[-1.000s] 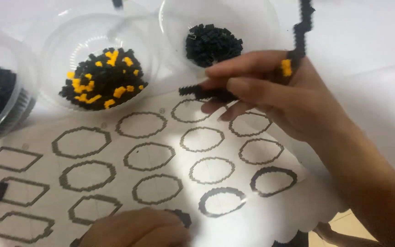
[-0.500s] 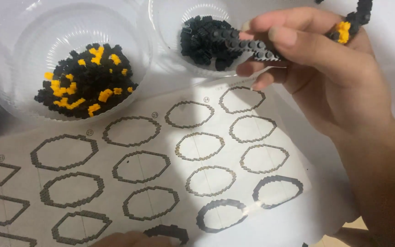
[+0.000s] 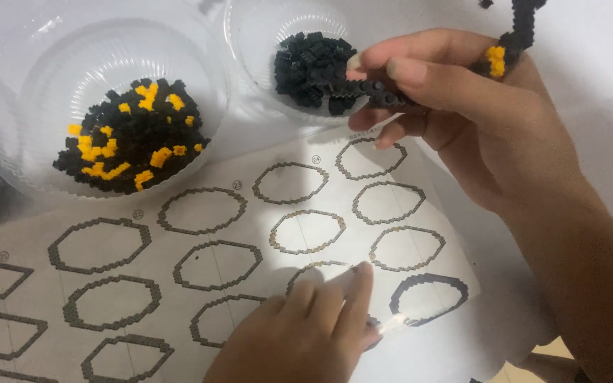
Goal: Assembling a toy structure by snapping together small interlocking plastic blocks from sorted bowls.
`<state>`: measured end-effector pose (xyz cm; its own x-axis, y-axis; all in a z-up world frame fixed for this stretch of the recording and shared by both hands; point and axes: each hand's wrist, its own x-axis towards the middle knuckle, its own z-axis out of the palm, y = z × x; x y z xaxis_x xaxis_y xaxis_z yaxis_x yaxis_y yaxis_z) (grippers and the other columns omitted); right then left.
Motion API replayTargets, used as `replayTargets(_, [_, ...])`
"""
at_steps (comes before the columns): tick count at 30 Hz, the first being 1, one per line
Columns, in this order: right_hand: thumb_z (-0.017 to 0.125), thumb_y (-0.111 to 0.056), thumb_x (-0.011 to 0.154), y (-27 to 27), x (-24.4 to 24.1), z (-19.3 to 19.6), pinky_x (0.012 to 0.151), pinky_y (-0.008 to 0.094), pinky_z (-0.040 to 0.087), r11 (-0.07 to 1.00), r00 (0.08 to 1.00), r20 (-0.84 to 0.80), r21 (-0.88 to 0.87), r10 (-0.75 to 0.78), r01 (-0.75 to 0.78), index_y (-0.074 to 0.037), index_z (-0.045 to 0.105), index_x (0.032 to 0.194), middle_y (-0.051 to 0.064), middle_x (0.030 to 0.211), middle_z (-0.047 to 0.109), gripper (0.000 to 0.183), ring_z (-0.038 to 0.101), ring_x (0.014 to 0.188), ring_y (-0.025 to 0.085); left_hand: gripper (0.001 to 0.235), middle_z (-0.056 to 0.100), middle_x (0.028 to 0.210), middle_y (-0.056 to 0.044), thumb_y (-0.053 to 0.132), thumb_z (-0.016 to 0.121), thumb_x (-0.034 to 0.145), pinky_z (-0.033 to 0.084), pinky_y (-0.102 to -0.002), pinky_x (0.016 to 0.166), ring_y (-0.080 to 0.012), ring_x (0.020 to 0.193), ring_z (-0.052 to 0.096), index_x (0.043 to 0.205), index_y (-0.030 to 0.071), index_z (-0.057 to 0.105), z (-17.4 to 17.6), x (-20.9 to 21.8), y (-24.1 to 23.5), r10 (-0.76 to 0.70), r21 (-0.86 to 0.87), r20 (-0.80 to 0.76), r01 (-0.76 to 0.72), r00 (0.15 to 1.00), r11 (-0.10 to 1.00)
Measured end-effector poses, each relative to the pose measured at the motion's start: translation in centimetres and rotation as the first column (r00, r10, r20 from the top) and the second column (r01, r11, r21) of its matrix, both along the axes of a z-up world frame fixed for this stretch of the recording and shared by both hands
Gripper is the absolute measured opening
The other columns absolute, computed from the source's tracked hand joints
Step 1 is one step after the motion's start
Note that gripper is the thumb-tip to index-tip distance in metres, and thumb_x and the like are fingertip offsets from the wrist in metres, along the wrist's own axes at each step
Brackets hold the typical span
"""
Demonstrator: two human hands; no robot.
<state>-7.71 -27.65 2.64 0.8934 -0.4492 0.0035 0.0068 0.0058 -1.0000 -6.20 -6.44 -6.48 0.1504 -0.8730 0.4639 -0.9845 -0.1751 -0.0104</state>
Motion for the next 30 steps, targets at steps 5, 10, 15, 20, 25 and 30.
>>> replayTargets(5, [0.055, -0.014, 0.085, -0.14, 0.34, 0.19, 0.060, 0.022, 0.057, 0.999, 0.998, -0.041, -0.019, -0.052, 0.051, -0.001, 0.063, 0.102, 0.012, 0.107, 0.068, 0.023, 0.072, 0.079, 0.023, 0.035, 0.044, 0.066, 0.004, 0.040, 0.071, 0.091, 0.040, -0.024, 0.042, -0.0122, 0.057, 0.046, 0.109, 0.011, 0.067, 0.25, -0.11, -0.30, -0.026, -0.072, -0.010, 0.025, 1.000, 0.997])
replayTargets(10, [0.060, -0.016, 0.082, -0.31, 0.68, 0.12, 0.057, 0.019, 0.055, 0.994, 0.995, -0.032, 0.039, -0.097, 0.099, -0.001, 0.066, 0.101, 0.010, 0.103, 0.070, 0.024, 0.072, 0.076, 0.019, 0.030, 0.039, 0.063, 0.006, 0.039, 0.061, 0.096, 0.036, -0.024, 0.041, -0.0098, 0.049, 0.037, 0.110, 0.013, 0.068, 0.26, -0.03, -0.25, -0.016, -0.095, 0.023, 0.019, 1.000, 0.995])
replayTargets(15, [0.057, -0.017, 0.084, -0.01, 0.88, 0.29, 0.059, 0.019, 0.055, 0.995, 0.993, -0.069, 0.017, -0.094, 0.095, -0.002, 0.067, 0.098, 0.006, 0.107, 0.069, 0.022, 0.072, 0.077, 0.016, 0.027, 0.032, 0.055, 0.008, 0.032, 0.053, 0.099, 0.030, -0.021, 0.039, -0.0070, 0.044, 0.031, 0.110, 0.012, 0.069, 0.56, 0.23, -0.21, -0.046, -0.137, 0.052, 0.053, 0.998, 0.989])
replayTargets(20, [0.057, -0.017, 0.085, -0.25, 0.83, 0.06, 0.060, 0.019, 0.057, 0.996, 0.994, -0.067, -0.002, -0.089, 0.089, -0.004, 0.067, 0.101, 0.006, 0.109, 0.069, 0.022, 0.073, 0.077, 0.018, 0.030, 0.031, 0.056, 0.008, 0.032, 0.049, 0.098, 0.030, -0.022, 0.039, -0.0078, 0.044, 0.030, 0.110, 0.013, 0.069, 0.14, -0.20, -0.23, 0.009, -0.119, 0.061, -0.002, 0.998, 0.993])
replayTargets(25, [0.057, -0.017, 0.084, -0.21, 0.84, 0.13, 0.060, 0.019, 0.055, 0.995, 0.991, -0.088, -0.015, -0.102, 0.101, -0.005, 0.067, 0.102, 0.006, 0.108, 0.069, 0.024, 0.072, 0.077, 0.020, 0.030, 0.032, 0.056, 0.008, 0.039, 0.062, 0.095, 0.030, -0.022, 0.039, -0.0079, 0.045, 0.029, 0.112, 0.015, 0.069, -0.04, -0.34, -0.13, 0.007, -0.079, 0.059, -0.002, 0.998, 0.997])
replayTargets(30, [0.057, -0.017, 0.084, -0.24, 0.86, 0.20, 0.059, 0.019, 0.055, 0.996, 0.992, -0.090, -0.005, -0.088, 0.088, -0.004, 0.066, 0.101, 0.007, 0.108, 0.070, 0.023, 0.072, 0.078, 0.021, 0.031, 0.033, 0.056, 0.008, 0.036, 0.061, 0.095, 0.030, -0.021, 0.038, -0.0070, 0.044, 0.028, 0.114, 0.012, 0.068, -0.09, -0.26, -0.15, -0.008, -0.069, 0.076, 0.013, 0.997, 0.998])
